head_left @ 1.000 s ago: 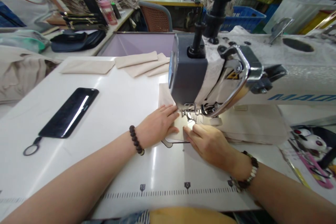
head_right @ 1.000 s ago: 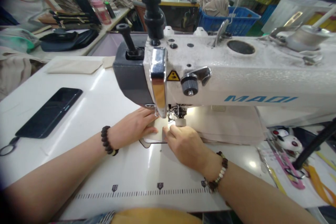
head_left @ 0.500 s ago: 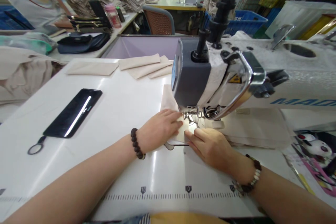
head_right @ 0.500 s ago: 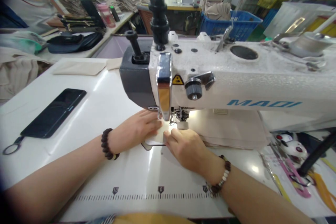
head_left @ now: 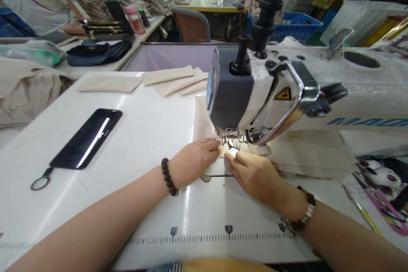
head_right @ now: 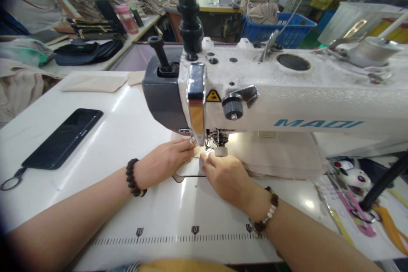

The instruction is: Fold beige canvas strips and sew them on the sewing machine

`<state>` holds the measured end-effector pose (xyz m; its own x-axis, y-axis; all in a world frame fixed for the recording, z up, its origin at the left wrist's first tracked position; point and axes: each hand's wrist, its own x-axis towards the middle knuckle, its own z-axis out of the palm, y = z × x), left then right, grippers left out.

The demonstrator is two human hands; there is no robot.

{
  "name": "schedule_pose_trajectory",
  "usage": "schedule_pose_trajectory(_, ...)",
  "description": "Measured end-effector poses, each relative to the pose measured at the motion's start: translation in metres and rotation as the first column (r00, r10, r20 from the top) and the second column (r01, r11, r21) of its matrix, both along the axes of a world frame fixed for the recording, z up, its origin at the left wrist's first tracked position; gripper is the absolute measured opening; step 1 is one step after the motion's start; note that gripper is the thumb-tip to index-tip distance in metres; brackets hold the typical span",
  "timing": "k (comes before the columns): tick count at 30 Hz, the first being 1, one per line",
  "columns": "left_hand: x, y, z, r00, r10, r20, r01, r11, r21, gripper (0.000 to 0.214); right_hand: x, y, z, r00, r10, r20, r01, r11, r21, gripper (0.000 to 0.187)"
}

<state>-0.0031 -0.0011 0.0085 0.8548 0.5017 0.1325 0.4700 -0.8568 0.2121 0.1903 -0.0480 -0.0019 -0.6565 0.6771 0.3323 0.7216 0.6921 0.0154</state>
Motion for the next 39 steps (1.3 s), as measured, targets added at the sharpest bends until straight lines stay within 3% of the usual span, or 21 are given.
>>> schedule_pose_trajectory(9,0.004,0.011,-0.001,0.996,0.073,0.041,-0.076,0.994,0.082,0.014,0.000,-0.001,0.002,1.000,-0.024,0.017,0.024,1.000,-0.009,0.029)
schedule_pose_trajectory(39,0.007,0.012,0.004,0.992,0.123,-0.011,-0.122,0.992,0.031,0.011,0.000,0.001,0.002,0.999,-0.038,0.021,0.038,0.999,-0.039,0.025)
